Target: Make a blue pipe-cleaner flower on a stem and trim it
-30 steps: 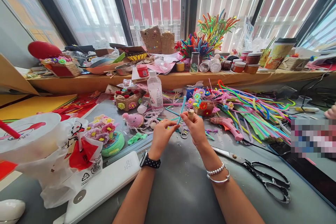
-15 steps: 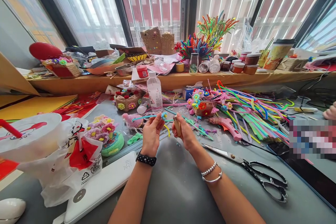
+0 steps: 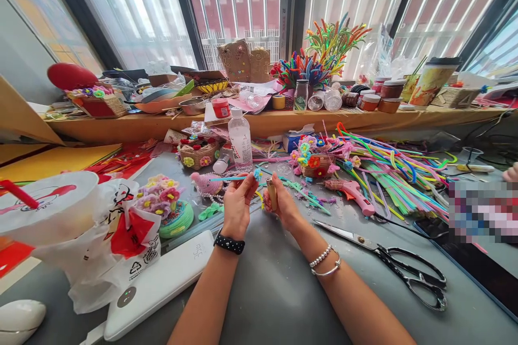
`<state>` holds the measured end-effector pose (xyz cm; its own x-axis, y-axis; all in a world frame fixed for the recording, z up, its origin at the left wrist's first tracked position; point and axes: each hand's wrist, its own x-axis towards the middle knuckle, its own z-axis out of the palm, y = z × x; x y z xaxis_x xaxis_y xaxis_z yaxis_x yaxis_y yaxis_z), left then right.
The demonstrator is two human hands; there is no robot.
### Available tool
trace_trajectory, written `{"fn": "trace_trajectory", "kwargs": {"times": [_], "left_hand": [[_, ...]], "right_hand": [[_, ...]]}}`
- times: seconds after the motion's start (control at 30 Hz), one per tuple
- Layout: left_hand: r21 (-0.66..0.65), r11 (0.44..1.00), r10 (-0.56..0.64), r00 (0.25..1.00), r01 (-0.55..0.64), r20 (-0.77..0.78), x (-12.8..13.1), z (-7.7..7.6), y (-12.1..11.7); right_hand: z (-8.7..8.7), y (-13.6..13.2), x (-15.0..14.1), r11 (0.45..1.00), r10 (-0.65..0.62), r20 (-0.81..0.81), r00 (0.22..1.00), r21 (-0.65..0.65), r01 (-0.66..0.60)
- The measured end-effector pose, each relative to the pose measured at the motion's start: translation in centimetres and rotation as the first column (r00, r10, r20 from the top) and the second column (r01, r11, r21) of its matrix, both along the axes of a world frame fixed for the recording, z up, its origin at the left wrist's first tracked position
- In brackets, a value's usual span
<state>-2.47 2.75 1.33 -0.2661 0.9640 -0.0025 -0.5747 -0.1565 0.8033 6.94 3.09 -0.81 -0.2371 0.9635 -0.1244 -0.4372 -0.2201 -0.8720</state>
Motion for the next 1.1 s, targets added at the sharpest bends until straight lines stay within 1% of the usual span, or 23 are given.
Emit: {"fn": "trace_trajectory", "kwargs": {"times": [0.13, 0.37, 0.63, 1.1], "left_hand": [[0.012, 1.000, -0.013, 1.000, 0.013, 0.014, 0.18, -0.04, -0.01], [0.012, 1.000, 0.003, 0.999, -0.004, 0.040, 0.37, 0.05, -0.10], [0.007, 1.000, 0.002, 1.000, -0.002, 0.022, 0.62, -0.07, -0.13], [0.014, 1.000, 0.018, 1.000, -0.018, 0.015, 0.67, 0.20, -0.25]], "right_hand": [[0.01, 0.01, 0.02, 1.000, -0.006, 0.003, 1.000, 0.026, 0.006], [-0.18, 0.19, 0.17, 0.999, -0.034, -0.010, 0.999, 0.040, 0.034], [-0.05, 0.06, 0.21, 0.995, -0.083, -0.019, 0.996, 0.059, 0.084], [-0.09, 0.21, 0.14, 0.990, -0.128, 0.032, 0.991, 0.063, 0.126]]}}
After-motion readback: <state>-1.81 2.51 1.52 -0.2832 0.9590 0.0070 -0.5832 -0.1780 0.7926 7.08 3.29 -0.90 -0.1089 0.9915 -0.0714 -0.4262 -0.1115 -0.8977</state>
